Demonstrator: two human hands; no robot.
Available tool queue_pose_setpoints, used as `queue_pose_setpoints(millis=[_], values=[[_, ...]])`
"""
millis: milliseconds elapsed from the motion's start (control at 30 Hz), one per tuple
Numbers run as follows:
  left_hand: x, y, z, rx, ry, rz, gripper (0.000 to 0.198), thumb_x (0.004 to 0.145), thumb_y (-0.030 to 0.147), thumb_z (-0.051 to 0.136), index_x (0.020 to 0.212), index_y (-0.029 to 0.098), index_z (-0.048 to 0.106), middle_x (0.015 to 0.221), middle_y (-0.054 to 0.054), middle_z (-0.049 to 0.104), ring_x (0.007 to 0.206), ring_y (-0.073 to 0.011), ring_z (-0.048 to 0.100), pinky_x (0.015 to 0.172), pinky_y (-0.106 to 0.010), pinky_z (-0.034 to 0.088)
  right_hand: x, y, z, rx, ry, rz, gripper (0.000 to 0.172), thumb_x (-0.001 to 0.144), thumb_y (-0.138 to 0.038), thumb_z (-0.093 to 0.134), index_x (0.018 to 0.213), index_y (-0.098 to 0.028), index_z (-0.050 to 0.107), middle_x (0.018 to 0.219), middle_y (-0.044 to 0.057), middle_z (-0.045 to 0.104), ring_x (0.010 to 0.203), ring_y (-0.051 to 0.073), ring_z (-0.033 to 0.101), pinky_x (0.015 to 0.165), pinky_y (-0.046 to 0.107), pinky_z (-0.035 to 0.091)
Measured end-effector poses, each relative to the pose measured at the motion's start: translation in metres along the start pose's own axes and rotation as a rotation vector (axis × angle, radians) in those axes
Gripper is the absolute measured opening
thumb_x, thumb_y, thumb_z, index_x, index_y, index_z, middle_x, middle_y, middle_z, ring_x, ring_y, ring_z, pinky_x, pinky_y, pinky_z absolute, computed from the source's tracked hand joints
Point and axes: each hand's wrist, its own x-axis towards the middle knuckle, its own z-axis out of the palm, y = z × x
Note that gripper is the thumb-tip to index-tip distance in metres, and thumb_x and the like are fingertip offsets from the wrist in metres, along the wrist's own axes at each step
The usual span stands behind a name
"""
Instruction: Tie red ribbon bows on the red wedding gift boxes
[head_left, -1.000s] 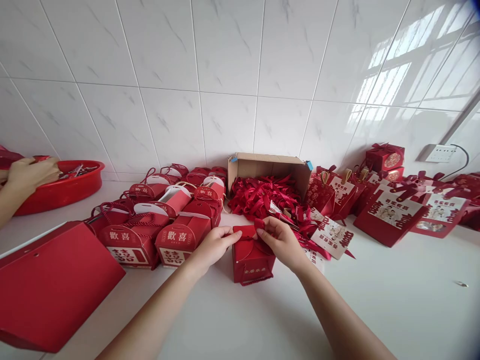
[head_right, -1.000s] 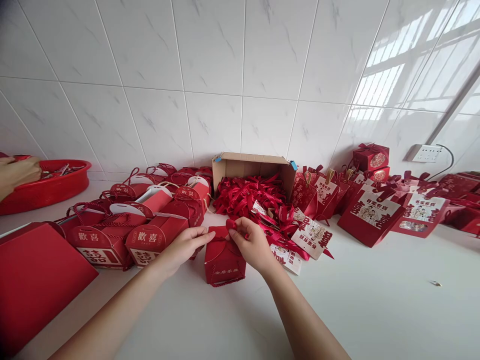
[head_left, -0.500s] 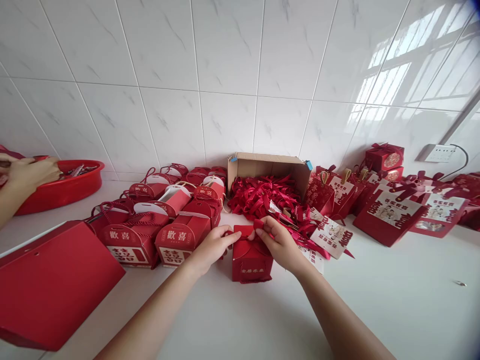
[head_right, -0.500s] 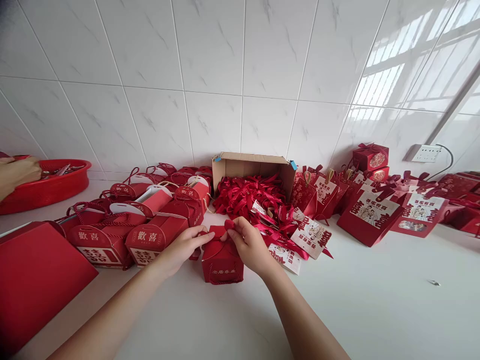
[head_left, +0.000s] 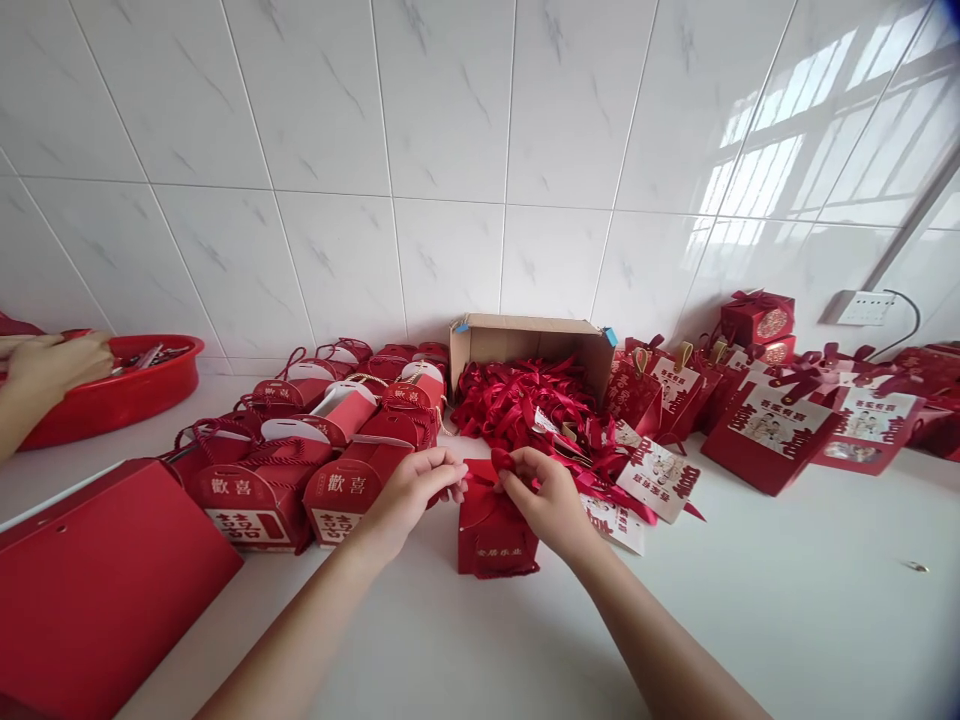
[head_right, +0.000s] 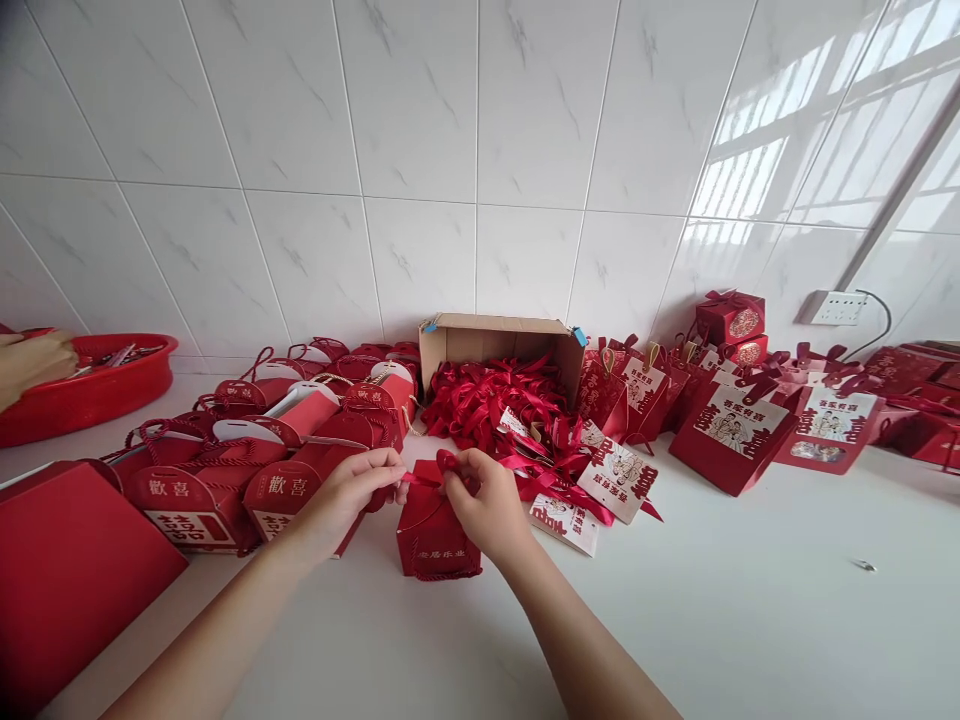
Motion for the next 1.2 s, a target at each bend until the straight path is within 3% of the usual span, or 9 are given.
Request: queue_pose_setpoints(millis=[100, 233, 300, 400, 700, 867, 1000, 1100, 1200], values=[[-0.003, 0.001, -0.003, 0.122, 0.008, 0.074, 0.017, 0.075, 0.035, 0.061, 0.074, 0.019, 0.056, 0.068, 0.001, 0.057, 0.068, -0.0138, 0.052, 0.064, -0.025, 0.042, -0.001, -0.001, 0.005, -0.032, 0.058, -0.035, 0.012, 0.081, -0.026, 0.052, 0.079, -0.018, 0.06, 0.071, 0.003, 0.067, 0.068, 0.018, 0.061, 0.065, 0.029, 0.045], [-0.002, -0.005, -0.007, 0.28, 0.101, 0.142, 0.03, 0.072, 0.034, 0.067, 0.1, 0.024, 0.06, 0.098, -0.004, 0.064, 0.095, -0.0203, 0.058, 0.081, -0.03, 0.048, 0.0, 0.002, 0.007, -0.052, 0.087, -0.062, 0.011, 0.079, -0.024, 0.051, 0.078, -0.019, 0.06, 0.073, 0.003, 0.067, 0.069, 0.019, 0.061, 0.066, 0.029, 0.045], [-0.001, -0.006, -0.009, 0.33, 0.081, 0.14, 0.022, 0.076, 0.035, 0.064, 0.094, 0.022, 0.065, 0.099, -0.005, 0.066, 0.098, -0.0218, 0.059, 0.086, -0.031, 0.048, 0.001, 0.003, 0.006, -0.053, 0.09, -0.051, 0.011, 0.079, -0.024, 0.051, 0.078, -0.018, 0.06, 0.071, 0.003, 0.066, 0.069, 0.019, 0.061, 0.065, 0.029, 0.045], [-0.001, -0.003, -0.01, 0.459, 0.063, 0.141, 0.019, 0.078, 0.038, 0.061, 0.079, 0.02, 0.067, 0.083, -0.004, 0.066, 0.08, -0.0195, 0.059, 0.075, -0.029, 0.048, 0.001, 0.005, 0.005, -0.047, 0.084, -0.043, 0.012, 0.08, -0.026, 0.05, 0.078, -0.018, 0.059, 0.07, 0.004, 0.066, 0.068, 0.02, 0.061, 0.064, 0.029, 0.045], [-0.001, -0.005, -0.004, 0.483, 0.079, 0.242, 0.038, 0.085, 0.042, 0.051, 0.056, 0.018, 0.048, 0.066, -0.001, 0.048, 0.066, -0.015, 0.047, 0.067, -0.026, 0.038, 0.002, 0.005, 0.007, -0.043, 0.081, -0.053, 0.014, 0.081, -0.028, 0.052, 0.08, -0.017, 0.061, 0.072, 0.004, 0.066, 0.069, 0.02, 0.06, 0.066, 0.03, 0.045], [-0.001, -0.007, 0.003, 0.443, 0.087, 0.258, 0.041, 0.087, 0.041, 0.048, 0.054, 0.019, 0.035, 0.058, 0.003, 0.034, 0.058, -0.0123, 0.035, 0.056, -0.024, 0.032, 0.001, 0.006, 0.007, -0.052, 0.09, -0.067, 0.017, 0.082, -0.03, 0.052, 0.082, -0.017, 0.063, 0.07, 0.004, 0.065, 0.066, 0.019, 0.059, 0.064, 0.029, 0.045], [-0.002, -0.008, 0.003, 0.537, 0.044, 0.337, 0.037, 0.081, 0.039, 0.058, 0.058, 0.019, 0.036, 0.06, 0.004, 0.037, 0.057, -0.0112, 0.036, 0.055, -0.023, 0.031, 0.001, 0.007, 0.007, -0.069, 0.101, -0.072, 0.017, 0.082, -0.03, 0.052, 0.081, -0.018, 0.063, 0.07, 0.003, 0.066, 0.065, 0.018, 0.059, 0.061, 0.028, 0.043], [-0.002, -0.009, 0.0, 0.606, 0.035, 0.389, 0.042, 0.079, 0.035, 0.059, 0.058, 0.02, 0.026, 0.061, 0.004, 0.034, 0.056, -0.0105, 0.033, 0.054, -0.023, 0.029, 0.002, 0.007, 0.007, -0.063, 0.105, -0.069, 0.017, 0.081, -0.031, 0.052, 0.079, -0.018, 0.062, 0.069, 0.003, 0.064, 0.064, 0.018, 0.057, 0.06, 0.027, 0.042], [-0.002, -0.011, -0.004, 0.595, -0.008, 0.398, 0.042, 0.08, 0.027, 0.055, 0.06, 0.021, 0.018, 0.067, 0.001, 0.045, 0.062, -0.0116, 0.043, 0.059, -0.023, 0.034, 0.001, 0.008, 0.007, -0.052, 0.116, -0.069, 0.018, 0.082, -0.033, 0.051, 0.078, -0.018, 0.06, 0.069, 0.002, 0.063, 0.064, 0.017, 0.056, 0.059, 0.026, 0.041]])
